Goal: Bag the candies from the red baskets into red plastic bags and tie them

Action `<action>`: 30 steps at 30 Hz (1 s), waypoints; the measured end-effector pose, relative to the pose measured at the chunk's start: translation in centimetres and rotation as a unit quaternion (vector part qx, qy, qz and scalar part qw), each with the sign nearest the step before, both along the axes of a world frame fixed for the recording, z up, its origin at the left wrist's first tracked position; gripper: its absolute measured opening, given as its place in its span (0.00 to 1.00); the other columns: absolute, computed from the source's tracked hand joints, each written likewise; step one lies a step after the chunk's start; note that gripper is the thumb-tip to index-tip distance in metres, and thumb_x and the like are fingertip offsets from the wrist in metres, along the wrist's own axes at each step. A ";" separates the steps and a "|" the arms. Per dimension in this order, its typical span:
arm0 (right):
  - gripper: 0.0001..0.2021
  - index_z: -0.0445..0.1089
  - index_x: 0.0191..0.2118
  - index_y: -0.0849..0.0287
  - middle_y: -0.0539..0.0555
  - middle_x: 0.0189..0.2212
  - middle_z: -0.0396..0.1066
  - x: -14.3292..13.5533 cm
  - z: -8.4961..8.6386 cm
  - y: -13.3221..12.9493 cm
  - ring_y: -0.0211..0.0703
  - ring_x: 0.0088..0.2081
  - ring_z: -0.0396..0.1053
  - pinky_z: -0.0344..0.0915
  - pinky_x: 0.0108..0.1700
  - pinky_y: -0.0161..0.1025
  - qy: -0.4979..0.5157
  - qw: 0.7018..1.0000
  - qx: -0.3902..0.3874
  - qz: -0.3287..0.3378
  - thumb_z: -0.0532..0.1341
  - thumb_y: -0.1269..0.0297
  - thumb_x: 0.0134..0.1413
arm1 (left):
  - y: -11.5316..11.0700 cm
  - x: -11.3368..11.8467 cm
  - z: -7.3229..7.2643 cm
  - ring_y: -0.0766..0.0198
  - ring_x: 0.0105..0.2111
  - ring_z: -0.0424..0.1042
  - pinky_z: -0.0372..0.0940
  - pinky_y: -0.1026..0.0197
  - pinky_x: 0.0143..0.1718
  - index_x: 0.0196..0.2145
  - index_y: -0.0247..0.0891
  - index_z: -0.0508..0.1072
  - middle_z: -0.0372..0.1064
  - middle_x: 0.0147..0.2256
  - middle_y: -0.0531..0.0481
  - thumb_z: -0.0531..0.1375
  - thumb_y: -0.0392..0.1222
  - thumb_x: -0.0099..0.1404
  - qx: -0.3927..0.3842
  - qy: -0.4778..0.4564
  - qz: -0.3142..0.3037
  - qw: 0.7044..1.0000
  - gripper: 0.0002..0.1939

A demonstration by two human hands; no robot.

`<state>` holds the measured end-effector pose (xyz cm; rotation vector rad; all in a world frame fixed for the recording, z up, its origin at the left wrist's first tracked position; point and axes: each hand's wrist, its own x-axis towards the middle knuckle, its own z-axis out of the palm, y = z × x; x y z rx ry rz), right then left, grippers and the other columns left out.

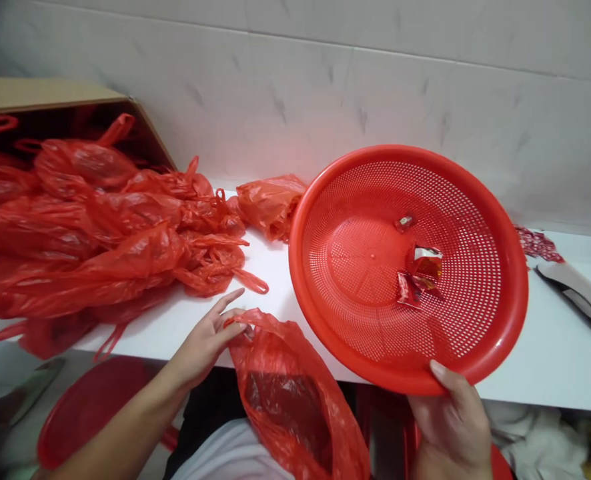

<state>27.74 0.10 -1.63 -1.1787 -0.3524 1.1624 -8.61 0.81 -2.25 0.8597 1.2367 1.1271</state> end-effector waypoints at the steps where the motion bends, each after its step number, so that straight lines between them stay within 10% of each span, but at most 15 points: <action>1: 0.24 0.79 0.51 0.51 0.54 0.47 0.82 0.1 -0.2 -0.1 0.48 0.41 0.81 0.81 0.43 0.42 0.001 1.000 0.000 0.002 0.68 0.60 0.44 | 0.0 -0.3 -0.1 0.59 0.41 0.77 0.69 0.54 0.50 0.67 0.42 0.59 0.76 0.41 0.49 0.72 0.46 0.60 0.009 0.006 -0.008 1.000 0.43; 8: 0.23 0.80 0.52 0.50 0.53 0.49 0.81 0.6 -1.1 0.1 0.50 0.44 0.81 0.81 0.47 0.45 -0.003 1.000 -0.013 -0.016 0.67 0.61 0.47 | -1.0 -2.0 0.2 0.66 0.33 0.73 0.66 0.64 0.37 0.56 0.40 0.69 0.72 0.33 0.54 0.72 0.43 0.59 0.012 0.066 -0.046 0.997 0.29; 14: 0.24 0.78 0.53 0.54 0.55 0.53 0.79 0.1 -0.1 0.6 0.54 0.52 0.78 0.76 0.57 0.53 -0.036 0.999 0.027 -0.005 0.67 0.61 0.48 | 0.9 -1.6 2.3 0.66 0.20 0.72 0.63 0.66 0.24 0.54 0.38 0.68 0.78 0.30 0.49 0.68 0.40 0.62 -0.049 -0.076 -0.117 0.989 0.24; 23: 0.30 0.73 0.61 0.52 0.55 0.55 0.76 -2.5 3.1 1.9 0.57 0.59 0.73 0.69 0.64 0.61 -0.095 0.981 0.164 0.028 0.69 0.65 0.50 | 6.6 2.4 3.3 0.69 0.27 0.77 0.73 0.66 0.34 0.43 0.32 0.72 0.79 0.50 0.35 0.67 0.29 0.60 0.014 -0.224 0.103 0.969 0.13; 30: 0.27 0.73 0.59 0.51 0.55 0.50 0.78 -3.0 4.4 3.8 0.56 0.56 0.75 0.73 0.60 0.57 -0.131 0.969 0.199 0.072 0.69 0.63 0.50 | 6.3 3.7 2.6 0.67 0.29 0.79 0.74 0.65 0.35 0.46 0.36 0.70 0.75 0.57 0.38 0.67 0.28 0.57 0.019 -0.215 0.121 0.969 0.19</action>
